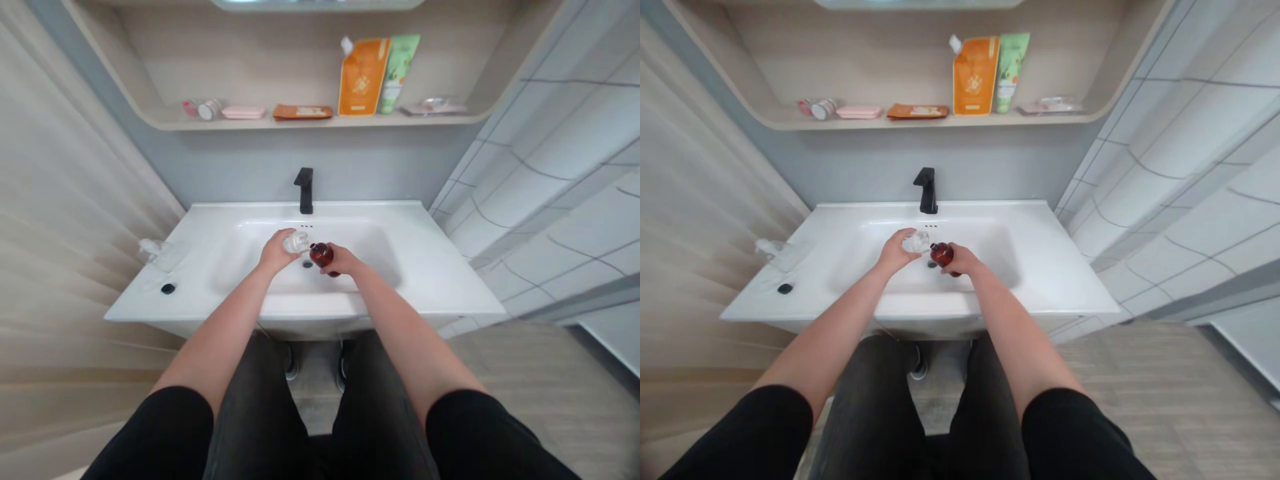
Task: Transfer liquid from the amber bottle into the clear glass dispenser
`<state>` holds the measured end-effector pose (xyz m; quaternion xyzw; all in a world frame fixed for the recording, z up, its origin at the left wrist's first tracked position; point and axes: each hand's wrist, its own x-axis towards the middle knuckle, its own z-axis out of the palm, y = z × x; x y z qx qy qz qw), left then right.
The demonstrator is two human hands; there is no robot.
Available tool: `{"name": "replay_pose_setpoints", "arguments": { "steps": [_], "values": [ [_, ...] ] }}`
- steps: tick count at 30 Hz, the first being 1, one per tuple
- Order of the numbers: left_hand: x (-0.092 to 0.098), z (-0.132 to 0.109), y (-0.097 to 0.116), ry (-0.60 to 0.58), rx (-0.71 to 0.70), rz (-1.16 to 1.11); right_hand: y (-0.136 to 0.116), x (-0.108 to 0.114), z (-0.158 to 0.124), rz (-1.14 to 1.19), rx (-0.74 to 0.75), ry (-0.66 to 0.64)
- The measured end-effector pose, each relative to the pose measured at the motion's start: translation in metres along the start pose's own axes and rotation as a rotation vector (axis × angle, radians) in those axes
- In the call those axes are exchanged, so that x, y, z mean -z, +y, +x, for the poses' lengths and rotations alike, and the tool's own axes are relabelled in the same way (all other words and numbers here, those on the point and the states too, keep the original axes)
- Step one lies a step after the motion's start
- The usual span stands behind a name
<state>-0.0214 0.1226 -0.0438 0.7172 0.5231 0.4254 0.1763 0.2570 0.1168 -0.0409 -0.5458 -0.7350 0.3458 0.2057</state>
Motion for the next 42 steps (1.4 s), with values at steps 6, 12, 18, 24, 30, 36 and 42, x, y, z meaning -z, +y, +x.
{"name": "replay_pose_setpoints", "arguments": {
  "steps": [6, 12, 18, 24, 30, 36, 42],
  "values": [
    [0.0002, -0.0014, -0.0001, -0.025, -0.080, 0.151, -0.0026, 0.0001, -0.0006, -0.052, -0.026, -0.027],
    [0.0008, -0.0006, 0.0018, -0.020, -0.123, 0.188, 0.0003, -0.0012, 0.0022, -0.087, -0.002, -0.029],
    [0.0010, -0.0005, 0.0033, -0.014, -0.138, 0.204, -0.0001, -0.0006, 0.0015, -0.102, -0.012, -0.041],
    [0.0020, -0.0013, 0.0080, -0.025, -0.143, 0.225, 0.0030, -0.0025, 0.0044, -0.127, -0.005, -0.038],
    [0.0025, -0.0010, 0.0088, -0.028, -0.153, 0.233, 0.0056, -0.0031, 0.0066, -0.129, -0.002, -0.044],
    [0.0023, -0.0012, 0.0092, -0.037, -0.147, 0.243, 0.0043, -0.0020, 0.0056, -0.137, -0.002, -0.044],
    [0.0005, -0.0007, 0.0060, -0.029, -0.155, 0.264, 0.0017, -0.0014, 0.0040, -0.134, -0.018, -0.050]
  ]
}}
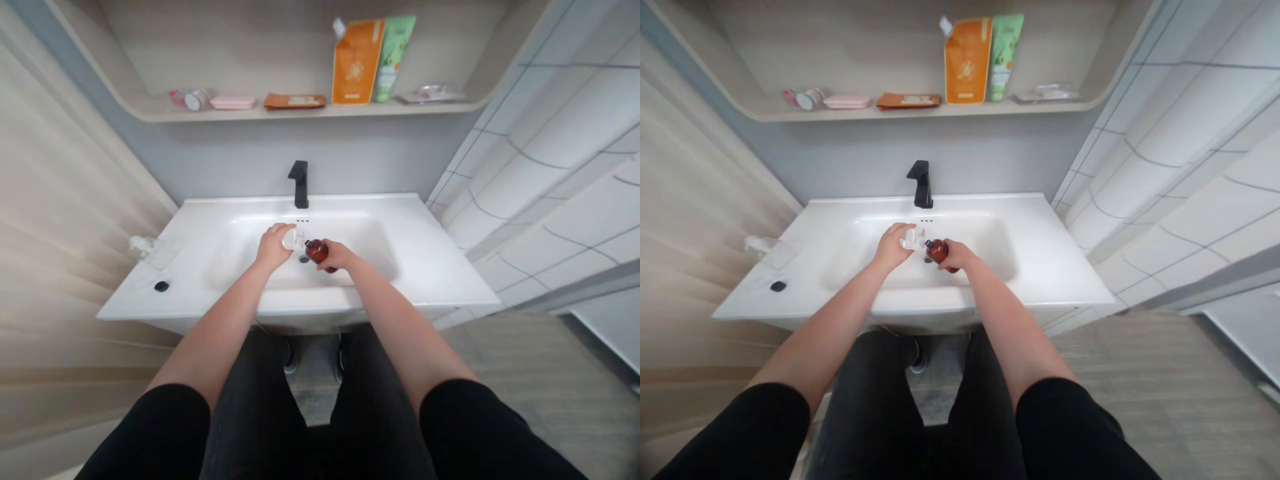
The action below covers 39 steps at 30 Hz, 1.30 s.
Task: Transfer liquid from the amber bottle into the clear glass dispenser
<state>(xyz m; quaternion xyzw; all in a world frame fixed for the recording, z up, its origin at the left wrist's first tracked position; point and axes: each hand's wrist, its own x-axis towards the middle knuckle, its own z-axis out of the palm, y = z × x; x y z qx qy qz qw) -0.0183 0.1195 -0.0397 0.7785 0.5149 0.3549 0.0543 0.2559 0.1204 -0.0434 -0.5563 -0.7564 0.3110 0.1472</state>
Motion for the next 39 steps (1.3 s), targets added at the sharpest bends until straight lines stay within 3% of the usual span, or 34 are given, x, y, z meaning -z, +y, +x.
{"name": "replay_pose_setpoints", "arguments": {
  "steps": [39],
  "values": [
    [0.0016, -0.0001, 0.0046, -0.003, -0.006, 0.000, -0.0012, 0.0008, -0.0022, 0.001, -0.008, -0.031]
  ]
}}
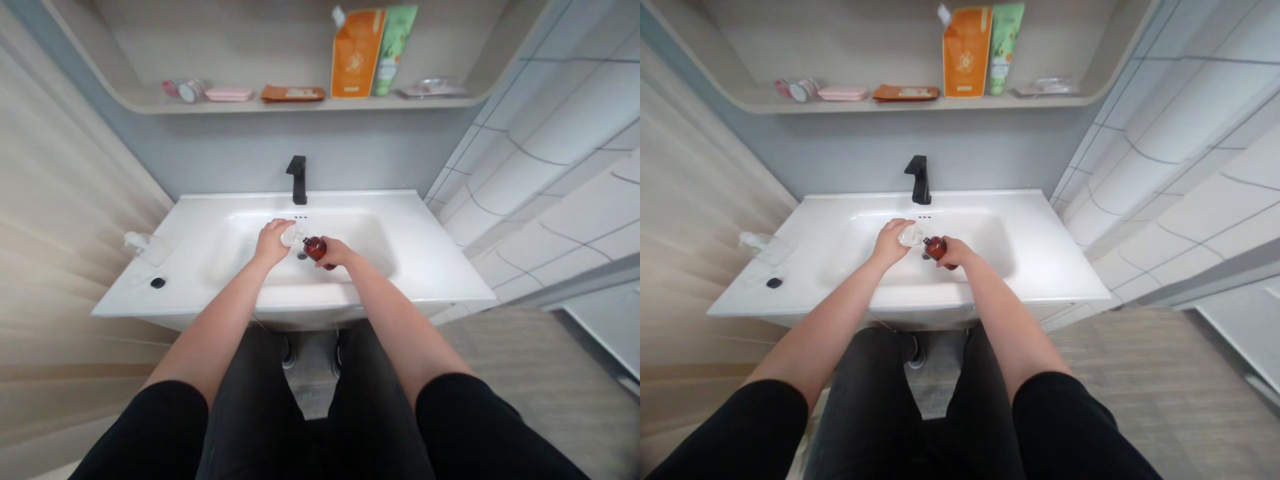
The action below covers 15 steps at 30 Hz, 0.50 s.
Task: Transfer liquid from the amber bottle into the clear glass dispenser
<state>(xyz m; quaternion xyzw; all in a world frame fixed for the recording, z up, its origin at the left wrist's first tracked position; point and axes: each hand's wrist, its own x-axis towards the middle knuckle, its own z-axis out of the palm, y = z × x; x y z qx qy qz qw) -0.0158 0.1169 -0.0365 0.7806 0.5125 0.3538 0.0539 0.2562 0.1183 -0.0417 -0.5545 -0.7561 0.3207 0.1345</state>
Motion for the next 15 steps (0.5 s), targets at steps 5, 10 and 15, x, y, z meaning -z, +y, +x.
{"name": "replay_pose_setpoints", "arguments": {
  "steps": [5, 10, 15],
  "values": [
    [-0.0006, 0.0003, -0.0006, 0.006, -0.016, -0.003, 0.0002, 0.0000, 0.0009, -0.002, 0.008, 0.001],
    [-0.0014, 0.0008, -0.0009, 0.006, -0.019, -0.011, -0.0029, 0.0016, -0.0008, -0.002, -0.009, 0.011],
    [-0.0020, 0.0005, -0.0019, 0.027, -0.034, -0.019, -0.0050, 0.0028, -0.0025, 0.004, -0.013, 0.001]
  ]
}}
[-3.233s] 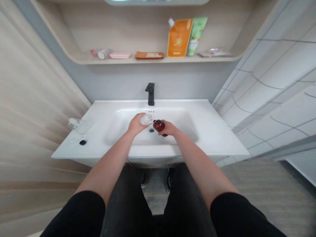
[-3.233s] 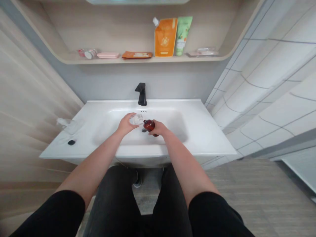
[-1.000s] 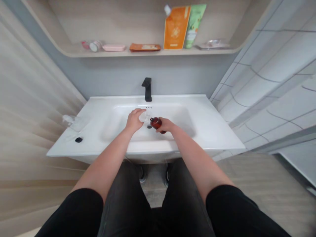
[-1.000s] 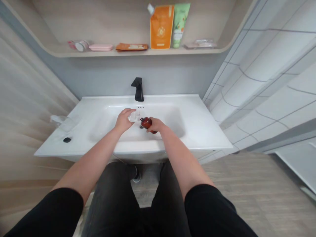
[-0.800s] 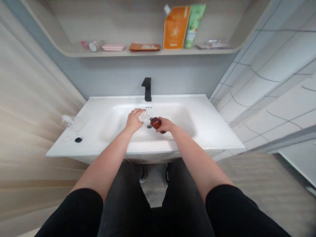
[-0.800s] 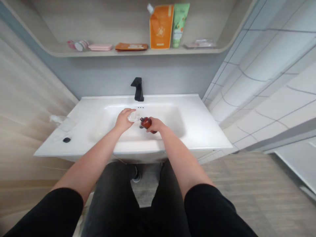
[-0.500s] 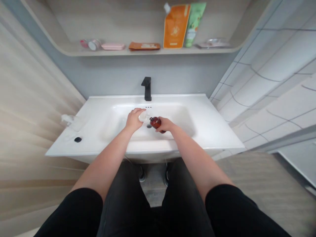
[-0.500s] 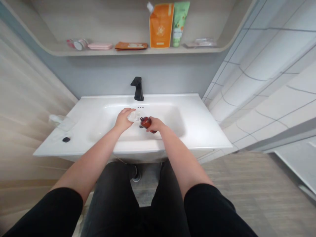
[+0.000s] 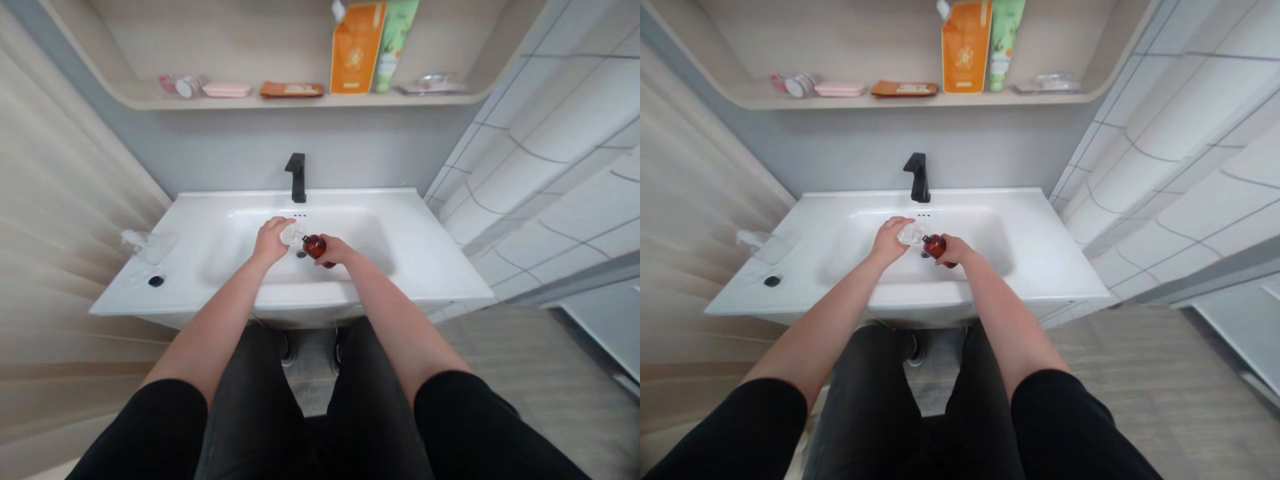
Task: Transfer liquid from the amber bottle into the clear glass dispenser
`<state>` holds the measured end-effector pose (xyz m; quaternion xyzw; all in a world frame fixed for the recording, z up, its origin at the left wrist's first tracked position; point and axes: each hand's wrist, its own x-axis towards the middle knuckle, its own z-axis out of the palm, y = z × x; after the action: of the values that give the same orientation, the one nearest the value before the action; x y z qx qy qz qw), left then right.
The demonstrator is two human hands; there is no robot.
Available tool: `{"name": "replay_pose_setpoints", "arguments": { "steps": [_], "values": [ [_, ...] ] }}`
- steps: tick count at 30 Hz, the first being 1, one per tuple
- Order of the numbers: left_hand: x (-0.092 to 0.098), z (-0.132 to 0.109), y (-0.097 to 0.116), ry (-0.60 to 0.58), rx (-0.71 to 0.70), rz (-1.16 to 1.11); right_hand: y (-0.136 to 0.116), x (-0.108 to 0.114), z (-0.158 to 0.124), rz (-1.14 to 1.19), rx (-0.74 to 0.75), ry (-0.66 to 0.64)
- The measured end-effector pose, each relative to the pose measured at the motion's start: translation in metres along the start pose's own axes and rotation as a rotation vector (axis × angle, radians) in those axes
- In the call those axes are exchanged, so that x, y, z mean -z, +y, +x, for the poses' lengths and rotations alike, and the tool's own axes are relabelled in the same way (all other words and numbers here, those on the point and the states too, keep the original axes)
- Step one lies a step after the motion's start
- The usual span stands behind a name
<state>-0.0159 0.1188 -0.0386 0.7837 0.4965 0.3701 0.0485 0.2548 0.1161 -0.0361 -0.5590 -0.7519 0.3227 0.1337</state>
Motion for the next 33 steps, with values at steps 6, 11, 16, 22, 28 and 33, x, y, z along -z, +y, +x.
{"name": "replay_pose_setpoints", "arguments": {
  "steps": [6, 11, 16, 22, 28, 33],
  "values": [
    [0.0003, 0.0005, -0.0001, -0.038, 0.017, 0.014, -0.0003, -0.0001, -0.0010, 0.001, 0.004, 0.007],
    [-0.0001, 0.0012, -0.0003, -0.054, 0.013, 0.012, -0.0018, 0.0008, -0.0014, 0.002, 0.004, -0.009],
    [-0.0003, 0.0007, -0.0009, -0.062, 0.010, 0.024, -0.0004, 0.0001, -0.0004, -0.002, 0.015, -0.004],
    [-0.0004, 0.0003, -0.0005, -0.065, -0.013, 0.044, 0.0004, -0.0008, 0.0001, 0.002, 0.009, -0.001],
    [-0.0002, 0.0004, 0.0000, -0.074, -0.013, 0.080, 0.0013, -0.0016, 0.0016, -0.020, 0.022, 0.009],
    [0.0025, -0.0002, 0.0039, -0.069, -0.025, 0.111, 0.0024, -0.0019, 0.0011, 0.019, 0.038, 0.007]
  ]
}}
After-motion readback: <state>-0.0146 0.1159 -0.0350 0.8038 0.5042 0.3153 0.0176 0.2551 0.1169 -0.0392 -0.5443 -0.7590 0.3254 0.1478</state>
